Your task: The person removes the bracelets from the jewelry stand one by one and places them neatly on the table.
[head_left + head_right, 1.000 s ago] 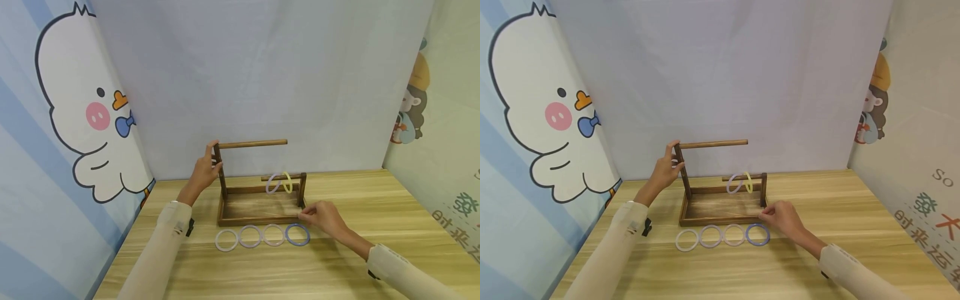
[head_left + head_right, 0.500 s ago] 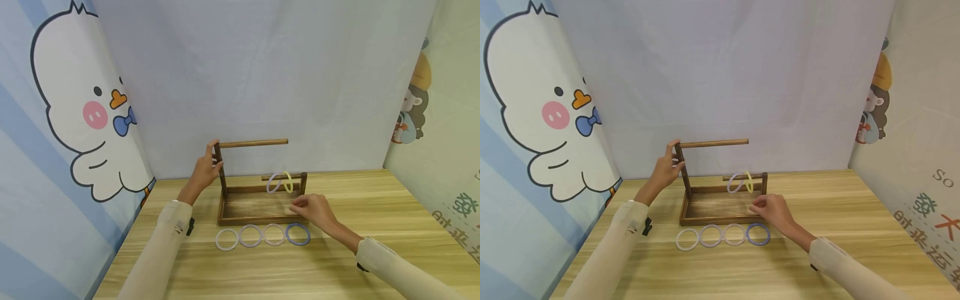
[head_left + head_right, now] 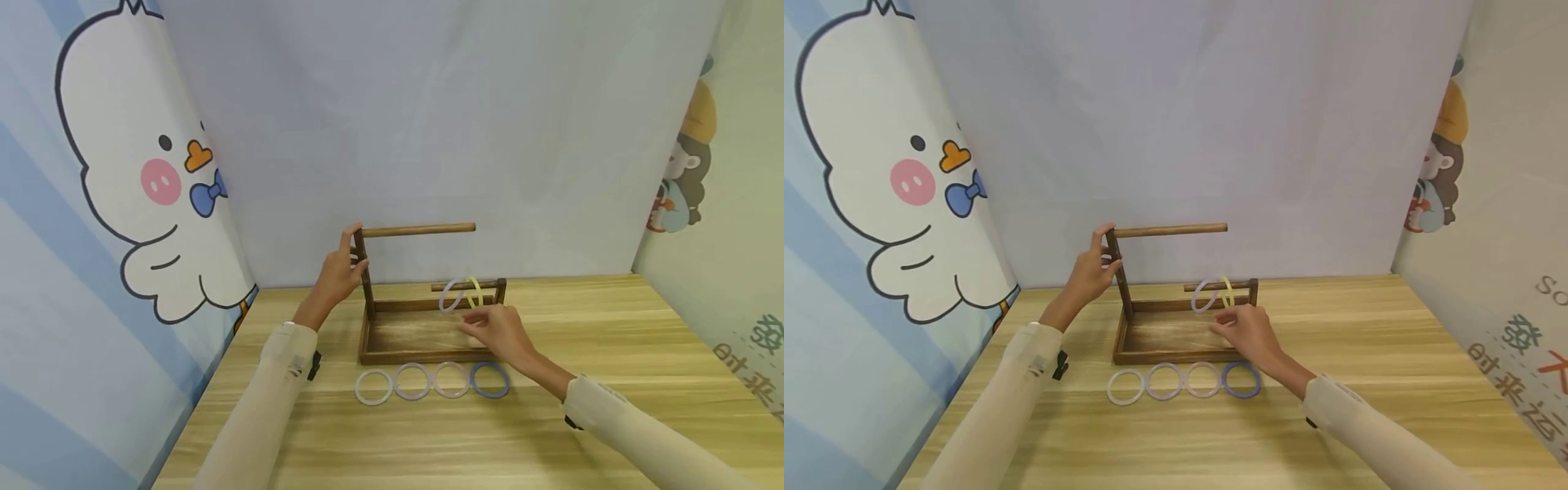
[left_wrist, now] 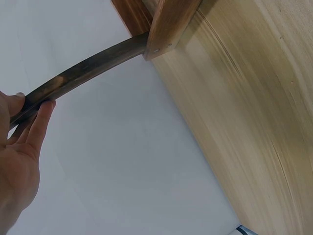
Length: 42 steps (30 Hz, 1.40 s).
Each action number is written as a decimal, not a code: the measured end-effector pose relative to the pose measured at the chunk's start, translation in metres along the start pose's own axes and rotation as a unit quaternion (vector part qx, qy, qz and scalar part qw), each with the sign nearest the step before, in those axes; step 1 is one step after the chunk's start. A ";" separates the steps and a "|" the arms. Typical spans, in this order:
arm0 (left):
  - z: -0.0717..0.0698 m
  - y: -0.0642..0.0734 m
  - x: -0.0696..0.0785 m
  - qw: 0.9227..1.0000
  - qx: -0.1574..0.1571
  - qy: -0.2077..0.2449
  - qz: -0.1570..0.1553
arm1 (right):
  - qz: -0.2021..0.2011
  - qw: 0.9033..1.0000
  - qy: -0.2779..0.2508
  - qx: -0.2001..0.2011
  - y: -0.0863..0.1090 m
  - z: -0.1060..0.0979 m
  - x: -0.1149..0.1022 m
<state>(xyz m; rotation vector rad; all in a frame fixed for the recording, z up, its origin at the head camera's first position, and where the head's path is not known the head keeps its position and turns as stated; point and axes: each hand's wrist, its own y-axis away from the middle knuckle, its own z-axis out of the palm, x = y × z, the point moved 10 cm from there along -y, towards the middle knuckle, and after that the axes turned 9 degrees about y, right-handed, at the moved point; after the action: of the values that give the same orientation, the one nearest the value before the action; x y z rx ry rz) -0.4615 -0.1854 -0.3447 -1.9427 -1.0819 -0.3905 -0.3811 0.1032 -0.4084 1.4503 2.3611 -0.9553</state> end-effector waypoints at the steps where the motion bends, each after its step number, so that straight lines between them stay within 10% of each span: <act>1: 0.000 0.000 0.001 1.000 0.000 0.002 0.002 | -0.001 1.000 -0.003 0.001 -0.001 0.000 -0.001; 42: -0.003 0.000 0.000 1.000 -0.004 0.005 -0.006 | 0.017 0.999 -0.044 0.003 -0.026 0.021 -0.028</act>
<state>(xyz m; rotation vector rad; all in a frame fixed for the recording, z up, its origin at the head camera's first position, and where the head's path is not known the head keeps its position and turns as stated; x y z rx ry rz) -0.4618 -0.1876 -0.3431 -1.9406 -1.0889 -0.4117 -0.3930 0.0617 -0.4003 1.4168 2.2654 -0.9982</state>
